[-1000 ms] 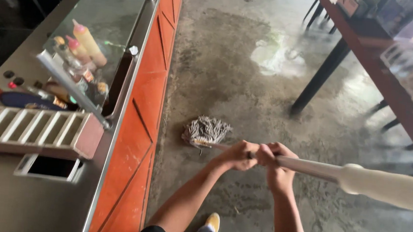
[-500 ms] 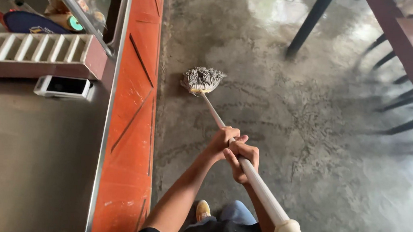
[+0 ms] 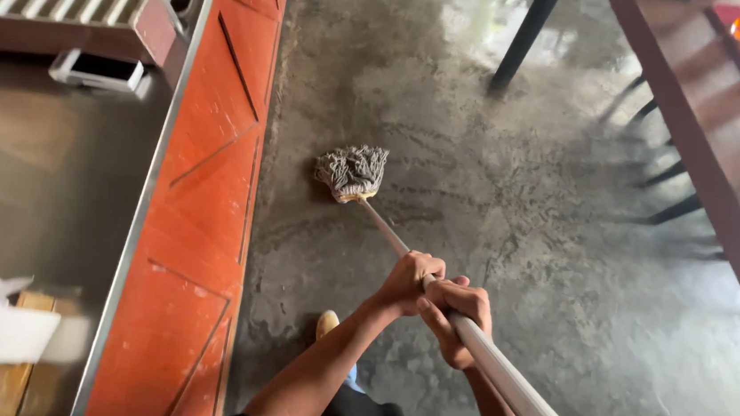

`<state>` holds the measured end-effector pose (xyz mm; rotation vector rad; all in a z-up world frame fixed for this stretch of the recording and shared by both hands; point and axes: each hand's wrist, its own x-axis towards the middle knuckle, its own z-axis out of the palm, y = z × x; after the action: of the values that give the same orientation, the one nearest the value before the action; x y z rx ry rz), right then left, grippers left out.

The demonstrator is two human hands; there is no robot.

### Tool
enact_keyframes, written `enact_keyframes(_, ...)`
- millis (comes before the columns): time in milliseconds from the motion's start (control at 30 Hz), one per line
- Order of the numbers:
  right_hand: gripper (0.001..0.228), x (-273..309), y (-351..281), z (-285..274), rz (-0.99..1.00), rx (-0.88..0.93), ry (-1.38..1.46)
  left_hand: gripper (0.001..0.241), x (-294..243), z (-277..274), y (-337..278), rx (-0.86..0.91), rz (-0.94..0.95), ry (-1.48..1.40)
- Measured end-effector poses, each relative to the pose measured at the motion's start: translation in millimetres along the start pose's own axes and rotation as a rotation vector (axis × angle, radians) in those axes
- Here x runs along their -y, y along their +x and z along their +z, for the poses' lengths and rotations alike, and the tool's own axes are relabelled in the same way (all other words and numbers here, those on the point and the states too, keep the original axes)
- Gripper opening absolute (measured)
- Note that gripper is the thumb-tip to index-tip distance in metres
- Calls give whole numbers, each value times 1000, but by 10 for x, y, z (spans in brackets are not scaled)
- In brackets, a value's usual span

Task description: Mopping the floor in a restaurant bar area after applying cleaning solution.

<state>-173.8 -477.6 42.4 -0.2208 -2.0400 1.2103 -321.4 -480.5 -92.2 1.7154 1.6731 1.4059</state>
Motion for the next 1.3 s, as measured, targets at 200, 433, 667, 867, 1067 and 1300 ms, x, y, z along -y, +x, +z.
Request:
enact_keyframes(200,27,48,-1034,82,53,-35,-8,44,-342,362,-693,61,-29,6)
enact_keyframes(433,19,-361,-1271,378,-310,-183,101,25,122,547,-1078,72,215,26)
enact_keyframes(667,23,-508,-896,572,-436,-157,79,24,577,403,-941,7,230,15)
enact_keyframes(867,29,-606,-609,664,-436,-86,-6,24,1075,210,-734,36,219,103)
enact_keyframes(1067,30,-547,-594,541,-289,20,28,30,499,29,-715,133,159,120)
enact_keyframes(1300,41,-316,-1125,573,-172,134,48,27,483,210,-1006,338,169,12)
